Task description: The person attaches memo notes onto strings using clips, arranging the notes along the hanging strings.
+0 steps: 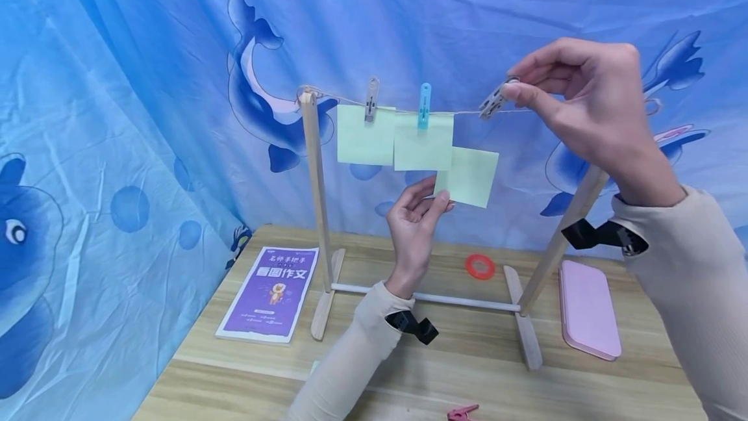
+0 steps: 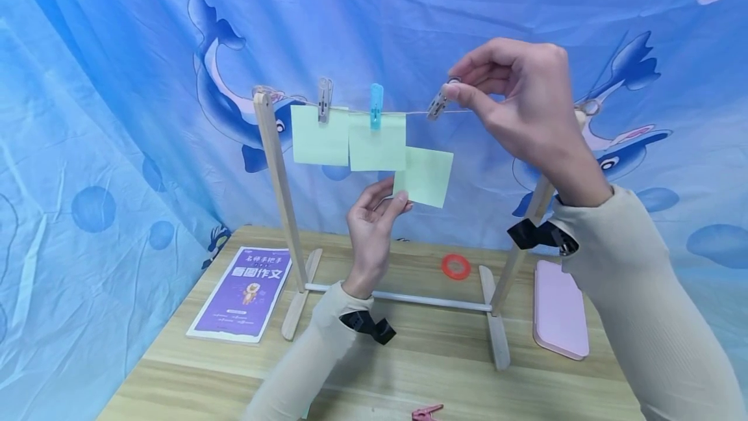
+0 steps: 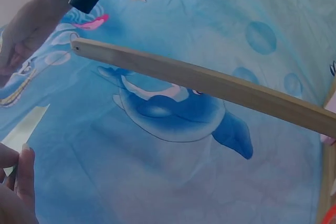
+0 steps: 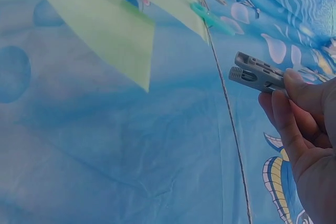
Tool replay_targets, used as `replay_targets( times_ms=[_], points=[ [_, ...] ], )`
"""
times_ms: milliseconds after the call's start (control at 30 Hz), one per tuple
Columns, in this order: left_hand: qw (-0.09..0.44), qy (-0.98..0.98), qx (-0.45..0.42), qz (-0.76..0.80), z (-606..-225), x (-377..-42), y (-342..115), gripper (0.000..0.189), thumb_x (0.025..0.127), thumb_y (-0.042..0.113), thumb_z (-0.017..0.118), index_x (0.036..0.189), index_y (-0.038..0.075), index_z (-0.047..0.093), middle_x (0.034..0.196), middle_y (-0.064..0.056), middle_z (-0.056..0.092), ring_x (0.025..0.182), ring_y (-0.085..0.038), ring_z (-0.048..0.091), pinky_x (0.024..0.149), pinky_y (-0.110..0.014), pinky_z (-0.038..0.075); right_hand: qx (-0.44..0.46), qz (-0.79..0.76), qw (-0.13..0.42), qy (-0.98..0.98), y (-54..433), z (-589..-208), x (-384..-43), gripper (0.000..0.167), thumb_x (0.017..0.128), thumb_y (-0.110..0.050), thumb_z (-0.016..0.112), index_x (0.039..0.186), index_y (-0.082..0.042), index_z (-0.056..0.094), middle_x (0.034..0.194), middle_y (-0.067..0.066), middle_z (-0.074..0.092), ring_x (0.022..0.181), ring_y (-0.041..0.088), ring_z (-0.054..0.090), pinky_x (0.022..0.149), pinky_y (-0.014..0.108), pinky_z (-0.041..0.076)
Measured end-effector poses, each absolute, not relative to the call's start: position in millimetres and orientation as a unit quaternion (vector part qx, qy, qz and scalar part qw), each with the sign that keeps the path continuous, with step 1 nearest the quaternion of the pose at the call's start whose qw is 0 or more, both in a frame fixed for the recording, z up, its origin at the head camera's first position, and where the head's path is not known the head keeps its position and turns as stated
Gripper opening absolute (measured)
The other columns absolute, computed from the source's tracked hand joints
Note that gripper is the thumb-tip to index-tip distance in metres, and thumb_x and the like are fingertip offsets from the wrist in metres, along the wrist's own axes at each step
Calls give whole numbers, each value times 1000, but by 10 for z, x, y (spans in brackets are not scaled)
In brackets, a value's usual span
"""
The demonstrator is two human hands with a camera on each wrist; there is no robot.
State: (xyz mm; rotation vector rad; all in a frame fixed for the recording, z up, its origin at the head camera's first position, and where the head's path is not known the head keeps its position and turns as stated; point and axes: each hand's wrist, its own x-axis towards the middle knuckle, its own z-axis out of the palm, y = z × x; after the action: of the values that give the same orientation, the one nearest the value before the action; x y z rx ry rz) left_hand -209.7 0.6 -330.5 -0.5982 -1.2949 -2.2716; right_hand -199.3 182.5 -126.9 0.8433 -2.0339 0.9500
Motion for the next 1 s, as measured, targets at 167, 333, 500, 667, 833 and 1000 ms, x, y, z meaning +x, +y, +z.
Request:
replay_targets(
  times_ms=[167, 333, 500, 667, 833, 1000],
  points=[
    [227, -466, -213, -828, -3243, -2088, 20, 35, 95, -1, 70, 129, -8, 64, 113, -17, 71, 89, -11, 75, 87, -35, 68, 304, 339, 350, -818, 1788, -1193, -2024, 15, 91, -11, 81, 102, -1, 78, 87, -23, 70, 80, -7, 73, 80, 4, 56],
    [225, -464, -206, -832, -3200, -2088, 44, 33, 94, -1, 71, 126, -7, 65, 111, -10, 73, 87, -11, 75, 88, -37, 67, 295, 310, 325, -843, 1766, -1162, -2067, 16, 93, -18, 80, 102, -5, 79, 85, -22, 69, 77, -7, 70, 77, 2, 55],
    [227, -467, -214, -828, -3136, -2088, 69, 32, 95, 1, 71, 125, -7, 65, 113, -6, 72, 90, -11, 75, 90, -38, 67, 308, 274, 315, -855, 1767, -1131, -2089, 14, 95, -20, 78, 101, -7, 78, 85, -13, 70, 73, -6, 69, 70, 3, 54],
    [226, -466, -214, -828, -3097, -2077, 83, 28, 95, 1, 71, 121, -7, 65, 109, -2, 72, 89, -11, 75, 90, -39, 67, 309, 253, 293, -868, 1785, -1113, -2102, 13, 95, -22, 78, 100, -10, 79, 86, -6, 72, 71, -3, 68, 63, 6, 51],
    [232, -457, -219, -830, -3059, -2085, 83, 28, 95, 1, 71, 120, -8, 65, 107, -1, 71, 89, -12, 75, 92, -42, 67, 304, 251, 285, -874, 1772, -1107, -2119, 14, 94, -23, 79, 101, -11, 79, 87, -2, 74, 70, -6, 68, 63, 6, 50],
    [233, -446, -227, -834, -3018, -2098, 94, 29, 95, 0, 70, 122, -8, 64, 108, -7, 69, 90, -12, 75, 92, -42, 67, 300, 251, 279, -877, 1764, -1098, -2131, 14, 94, -22, 80, 101, -11, 79, 87, 1, 75, 71, -5, 69, 63, 6, 50]
  ],
)
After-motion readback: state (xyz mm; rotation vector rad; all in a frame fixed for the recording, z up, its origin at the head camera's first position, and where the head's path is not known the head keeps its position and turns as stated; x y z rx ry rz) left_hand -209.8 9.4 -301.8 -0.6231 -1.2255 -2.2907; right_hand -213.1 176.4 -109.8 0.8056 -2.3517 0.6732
